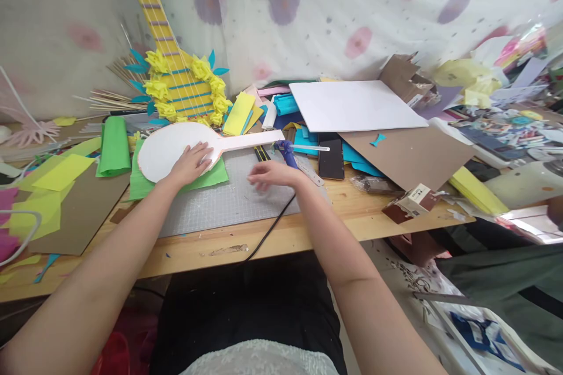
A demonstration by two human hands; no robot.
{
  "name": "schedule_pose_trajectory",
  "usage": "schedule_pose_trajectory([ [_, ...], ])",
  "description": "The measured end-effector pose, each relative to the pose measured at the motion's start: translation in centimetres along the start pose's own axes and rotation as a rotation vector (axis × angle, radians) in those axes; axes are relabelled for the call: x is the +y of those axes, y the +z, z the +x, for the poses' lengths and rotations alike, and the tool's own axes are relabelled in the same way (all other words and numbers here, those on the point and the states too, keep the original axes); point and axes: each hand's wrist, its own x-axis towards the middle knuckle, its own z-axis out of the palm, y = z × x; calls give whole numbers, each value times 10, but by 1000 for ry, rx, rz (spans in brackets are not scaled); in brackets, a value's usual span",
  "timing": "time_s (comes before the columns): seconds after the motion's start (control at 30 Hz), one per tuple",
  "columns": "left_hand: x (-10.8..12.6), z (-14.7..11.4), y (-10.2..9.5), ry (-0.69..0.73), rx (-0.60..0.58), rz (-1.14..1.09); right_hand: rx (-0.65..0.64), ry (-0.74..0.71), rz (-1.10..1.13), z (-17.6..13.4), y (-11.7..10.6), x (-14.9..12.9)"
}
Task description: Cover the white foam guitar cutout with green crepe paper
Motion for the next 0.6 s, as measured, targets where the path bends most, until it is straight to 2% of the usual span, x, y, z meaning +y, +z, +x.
schedule_pose_trajectory([
  [0.03, 1, 0, 0, 0, 40, -21, -8, 90, -86, -16, -14, 2],
  [0.07, 2, -1, 0, -1, 93, -40, 43, 159, -179, -31, -27, 5],
  [0.1, 3, -3, 0, -7, 151, -57, 150, 211, -279, -42, -38, 9],
  [0.17, 6, -10, -3, -37, 257, -86, 450, 277, -465, -53, -54, 19],
  [0.23, 6, -19, -9, -87, 326, -110, 683, 253, -550, -47, -59, 30],
  [0.27, 4, -25, -12, -114, 350, -116, 742, 214, -557, -39, -59, 35],
  [0.33, -1, -35, -17, -179, 393, -115, 763, 128, -544, -19, -54, 43],
  [0.4, -6, -45, -19, -246, 403, -104, 791, 160, -518, 0, -45, 47],
  [0.5, -10, -52, -15, -305, 338, -89, 891, 288, -441, 13, -34, 51],
  [0.6, -8, -51, -8, -301, 257, -78, 1000, 294, -341, 11, -32, 58],
])
